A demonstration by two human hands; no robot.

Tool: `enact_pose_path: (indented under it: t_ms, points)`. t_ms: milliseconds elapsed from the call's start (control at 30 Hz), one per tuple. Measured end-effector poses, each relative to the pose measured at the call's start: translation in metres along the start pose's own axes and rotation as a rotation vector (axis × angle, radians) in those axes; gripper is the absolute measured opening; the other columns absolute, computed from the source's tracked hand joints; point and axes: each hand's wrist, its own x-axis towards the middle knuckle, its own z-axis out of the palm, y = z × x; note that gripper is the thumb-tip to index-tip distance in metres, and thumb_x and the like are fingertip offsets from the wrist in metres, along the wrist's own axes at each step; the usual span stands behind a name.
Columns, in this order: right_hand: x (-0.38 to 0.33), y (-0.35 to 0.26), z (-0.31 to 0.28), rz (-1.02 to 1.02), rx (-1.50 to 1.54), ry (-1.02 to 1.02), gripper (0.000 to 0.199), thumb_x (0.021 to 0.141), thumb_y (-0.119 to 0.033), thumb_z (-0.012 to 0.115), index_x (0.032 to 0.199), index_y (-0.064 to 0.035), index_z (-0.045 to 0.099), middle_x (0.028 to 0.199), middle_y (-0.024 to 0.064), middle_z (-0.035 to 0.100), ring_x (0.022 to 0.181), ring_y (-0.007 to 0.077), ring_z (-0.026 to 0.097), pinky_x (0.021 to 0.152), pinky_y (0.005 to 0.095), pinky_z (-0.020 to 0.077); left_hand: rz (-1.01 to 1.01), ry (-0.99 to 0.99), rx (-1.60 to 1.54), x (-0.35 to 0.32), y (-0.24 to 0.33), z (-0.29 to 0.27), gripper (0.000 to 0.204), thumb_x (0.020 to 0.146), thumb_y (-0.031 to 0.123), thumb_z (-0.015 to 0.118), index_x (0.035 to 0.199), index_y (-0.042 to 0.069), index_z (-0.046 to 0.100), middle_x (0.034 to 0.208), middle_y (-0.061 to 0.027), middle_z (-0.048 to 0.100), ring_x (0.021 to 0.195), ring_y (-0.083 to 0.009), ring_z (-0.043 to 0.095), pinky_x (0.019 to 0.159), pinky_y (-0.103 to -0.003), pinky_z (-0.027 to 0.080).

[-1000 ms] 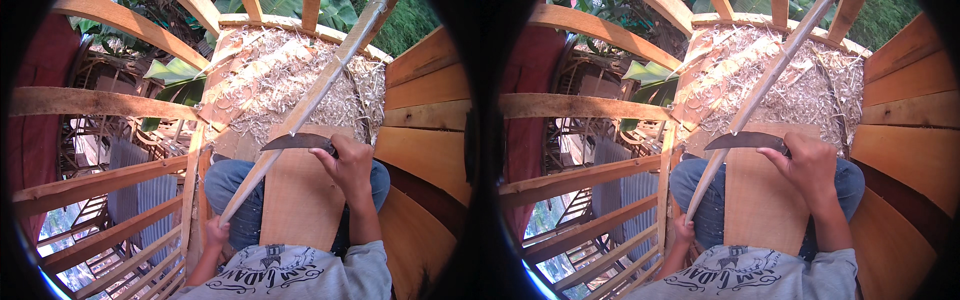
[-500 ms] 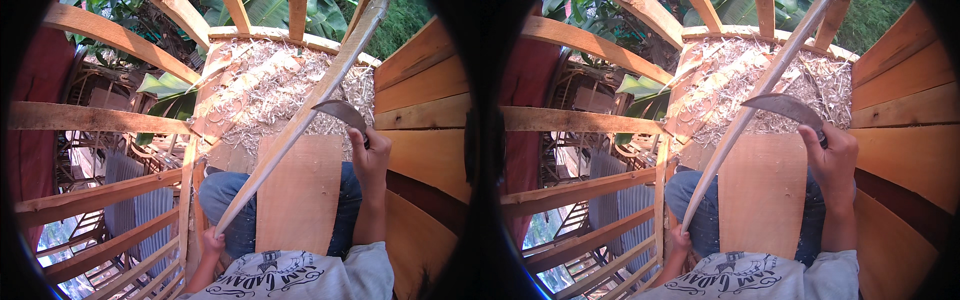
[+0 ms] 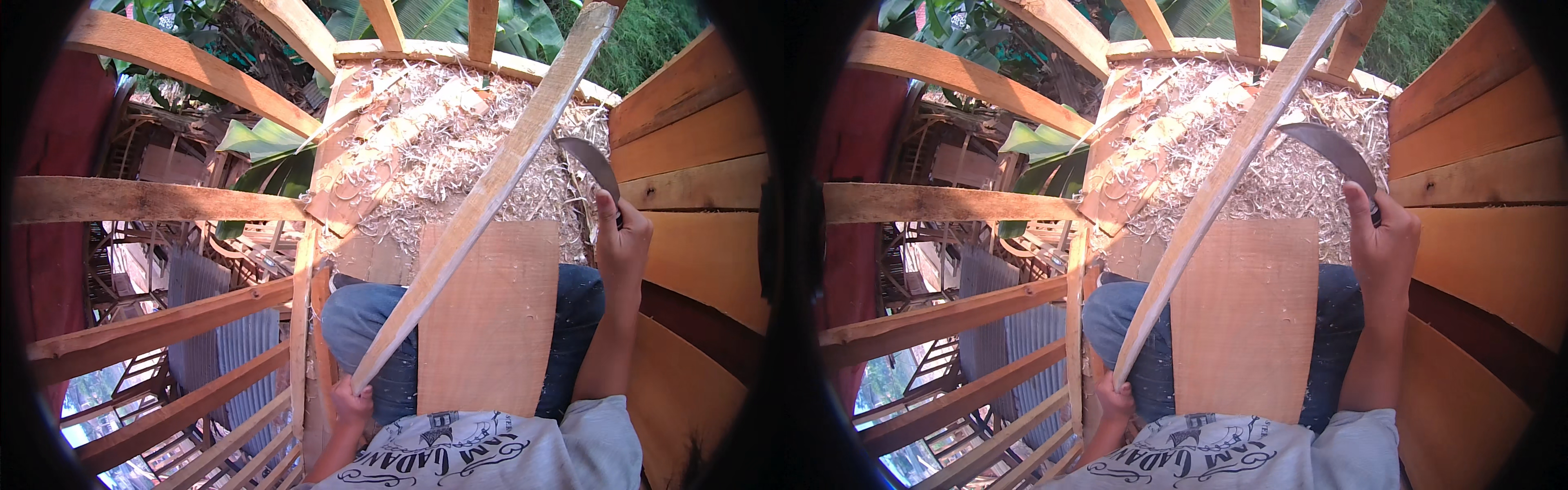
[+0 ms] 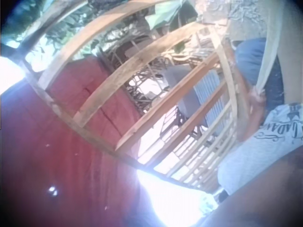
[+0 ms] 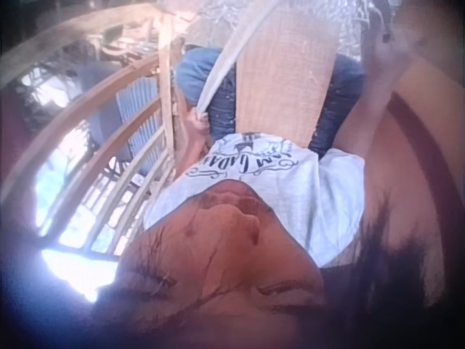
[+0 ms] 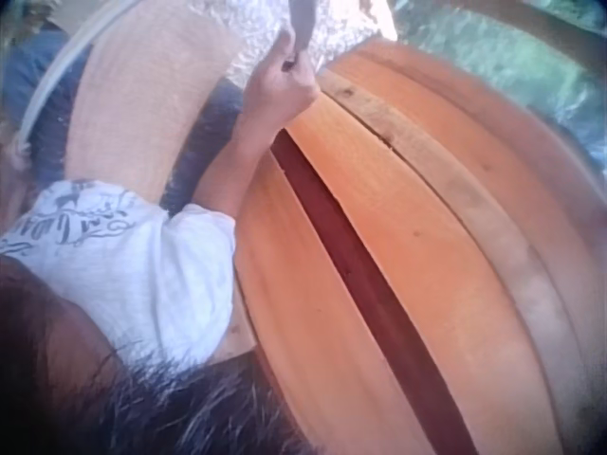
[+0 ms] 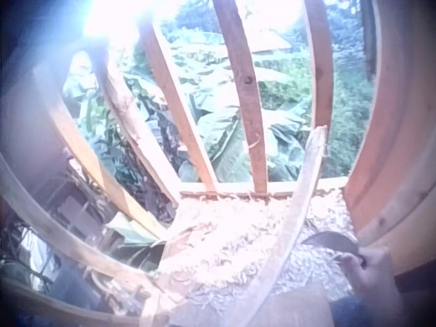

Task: The person sits cross-legged on a wooden platform and uses a curved knife to shave a long wooden stick. They hold the stick with their left hand and repeatedly scrape the blade along its length to remove bark and smooth the surface, producing wood shavings.

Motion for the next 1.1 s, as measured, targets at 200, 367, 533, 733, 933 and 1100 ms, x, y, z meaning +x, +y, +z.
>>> enact_pose_path:
  t_ms: [200, 367, 533, 733, 933, 1100]
  points:
    - [-0.068, -0.025, 0.027, -0.131, -0.041, -0.276, 0.042, 0.079, -0.040, 0.068, 0.062, -0.0029, 0.057, 0.049, 0.0130, 0.050, 0.043, 0.0275, 0.051, 0.042, 0.0349, 0.0381, -0.028, -0.029, 0.029, -0.002, 0.006, -0.002, 0.072, 0.082, 0.068, 0.041, 0.080, -0.002, 0.056, 0.067, -0.0219, 0.055, 0.066, -0.0439, 0.057, 0.056, -0.045, 0.042]
    - [-0.082, -0.038, 0.038, -0.194, -0.133, -0.397, 0.048, 0.076, -0.047, 0.068, 0.055, -0.0063, 0.052, 0.048, 0.0093, 0.051, 0.042, 0.0273, 0.053, 0.040, 0.0345, 0.0399, -0.038, -0.084, 0.005, -0.004, 0.002, -0.004, 0.076, 0.082, 0.069, 0.038, 0.092, -0.003, 0.059, 0.073, -0.0230, 0.058, 0.070, -0.0443, 0.058, 0.059, -0.046, 0.044]
    - [-0.079, -0.045, 0.039, -0.240, -0.272, -0.401, 0.049, 0.076, -0.050, 0.066, 0.057, -0.0060, 0.057, 0.047, 0.0097, 0.052, 0.042, 0.0282, 0.053, 0.041, 0.0358, 0.0413, 0.033, -0.027, 0.008, -0.002, 0.005, -0.001, 0.072, 0.082, 0.067, 0.044, 0.093, -0.002, 0.059, 0.072, -0.0227, 0.059, 0.068, -0.0428, 0.059, 0.057, -0.044, 0.044]
    - [-0.050, -0.014, 0.055, -0.075, -0.307, -0.267, 0.052, 0.077, -0.052, 0.065, 0.060, -0.0024, 0.059, 0.050, 0.0136, 0.054, 0.047, 0.0310, 0.055, 0.046, 0.0386, 0.0427, 0.072, 0.018, 0.014, -0.007, -0.006, 0.004, 0.063, 0.079, 0.061, 0.055, 0.086, -0.002, 0.059, 0.067, -0.0206, 0.056, 0.063, -0.0405, 0.058, 0.055, -0.042, 0.044]
    - [-0.037, -0.011, 0.067, -0.012, -0.279, -0.137, 0.056, 0.082, -0.053, 0.059, 0.066, 0.0010, 0.061, 0.055, 0.0178, 0.055, 0.054, 0.0342, 0.057, 0.053, 0.0408, 0.0430, 0.094, 0.092, -0.041, -0.003, 0.000, 0.006, 0.064, 0.078, 0.062, 0.055, 0.069, -0.001, 0.051, 0.060, -0.0193, 0.050, 0.056, -0.0395, 0.053, 0.050, -0.042, 0.040]
    - [0.009, 0.011, 0.029, 0.252, -0.217, -0.012, 0.060, 0.083, -0.053, 0.058, 0.068, 0.0044, 0.060, 0.053, 0.0179, 0.053, 0.052, 0.0321, 0.055, 0.052, 0.0382, 0.0413, 0.103, 0.064, -0.027, 0.000, -0.007, 0.005, 0.066, 0.079, 0.064, 0.053, 0.065, 0.000, 0.048, 0.058, -0.0196, 0.048, 0.054, -0.0396, 0.052, 0.049, -0.043, 0.039]
